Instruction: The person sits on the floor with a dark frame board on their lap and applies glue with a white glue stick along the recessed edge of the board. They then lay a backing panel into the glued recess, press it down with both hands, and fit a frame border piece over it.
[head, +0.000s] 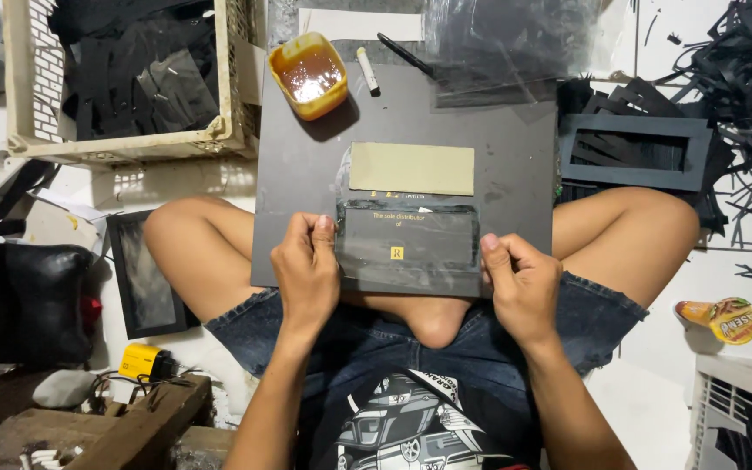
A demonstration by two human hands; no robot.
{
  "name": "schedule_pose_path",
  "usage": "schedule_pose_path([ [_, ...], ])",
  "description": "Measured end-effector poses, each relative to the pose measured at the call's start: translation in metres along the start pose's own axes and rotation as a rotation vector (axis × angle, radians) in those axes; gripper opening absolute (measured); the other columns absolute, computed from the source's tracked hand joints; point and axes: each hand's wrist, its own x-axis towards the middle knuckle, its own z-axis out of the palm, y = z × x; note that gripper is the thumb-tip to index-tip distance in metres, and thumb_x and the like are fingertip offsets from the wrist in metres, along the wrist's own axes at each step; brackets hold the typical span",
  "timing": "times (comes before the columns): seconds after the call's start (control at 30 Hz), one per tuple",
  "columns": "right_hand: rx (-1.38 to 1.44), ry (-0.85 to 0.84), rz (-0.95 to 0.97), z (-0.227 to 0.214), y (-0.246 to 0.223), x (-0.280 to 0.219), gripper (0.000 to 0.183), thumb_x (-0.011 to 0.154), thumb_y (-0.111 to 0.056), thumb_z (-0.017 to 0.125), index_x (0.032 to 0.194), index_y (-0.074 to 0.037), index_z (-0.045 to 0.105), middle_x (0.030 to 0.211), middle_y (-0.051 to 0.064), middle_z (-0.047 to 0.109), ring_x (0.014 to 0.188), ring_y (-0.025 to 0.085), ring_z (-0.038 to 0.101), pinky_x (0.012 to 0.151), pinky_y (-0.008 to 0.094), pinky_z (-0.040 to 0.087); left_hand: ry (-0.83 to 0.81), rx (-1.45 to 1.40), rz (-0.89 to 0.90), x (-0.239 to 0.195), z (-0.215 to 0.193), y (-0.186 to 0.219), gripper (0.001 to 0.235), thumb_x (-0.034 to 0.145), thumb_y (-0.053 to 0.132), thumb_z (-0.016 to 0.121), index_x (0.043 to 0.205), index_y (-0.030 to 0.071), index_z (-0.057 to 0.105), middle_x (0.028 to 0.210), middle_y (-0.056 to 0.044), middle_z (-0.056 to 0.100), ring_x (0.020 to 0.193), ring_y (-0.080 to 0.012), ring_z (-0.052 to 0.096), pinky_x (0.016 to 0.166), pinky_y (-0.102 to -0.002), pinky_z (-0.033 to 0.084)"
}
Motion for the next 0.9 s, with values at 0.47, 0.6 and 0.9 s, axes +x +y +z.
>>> schedule_pose_path([
  [0.47,0.271,-0.184,0.293,-0.016,0.026,0.009,0.028,0.097,-0.005,0.067,0.122,0.006,0.067,0.082,0.019,0.072,0.067,0.016,0.067,0.061,0.029,0.061,-0.129,-0.009,-0.122,0.001,-0.01,-0.005,0.011,0.089,0.013,0.077,0.098,0.012,0.084,0.074,-0.013,0.078,0.073,-0.0255,0.076,0.066,-0.036,0.057],
  [0.6,0.284,-0.098,0.339,-0.012,0.031,0.013,0.026,0.095,-0.004,0.072,0.117,0.008,0.065,0.087,0.02,0.075,0.069,0.018,0.072,0.061,0.029,0.063,-0.1,0.03,-0.181,0.01,-0.003,-0.012,0.01,0.085,0.017,0.083,0.095,0.015,0.085,0.072,-0.012,0.077,0.071,-0.0209,0.076,0.063,-0.034,0.057],
  [0.9,0.196,-0.064,0.354,-0.009,0.047,0.019,0.009,0.097,-0.005,0.072,0.098,0.003,0.075,0.077,0.019,0.073,0.063,0.018,0.068,0.054,0.028,0.059,-0.195,0.08,-0.208,0.022,-0.006,-0.015,0.013,0.09,0.014,0.076,0.098,0.017,0.084,0.074,-0.009,0.079,0.072,-0.0203,0.076,0.065,-0.035,0.058],
])
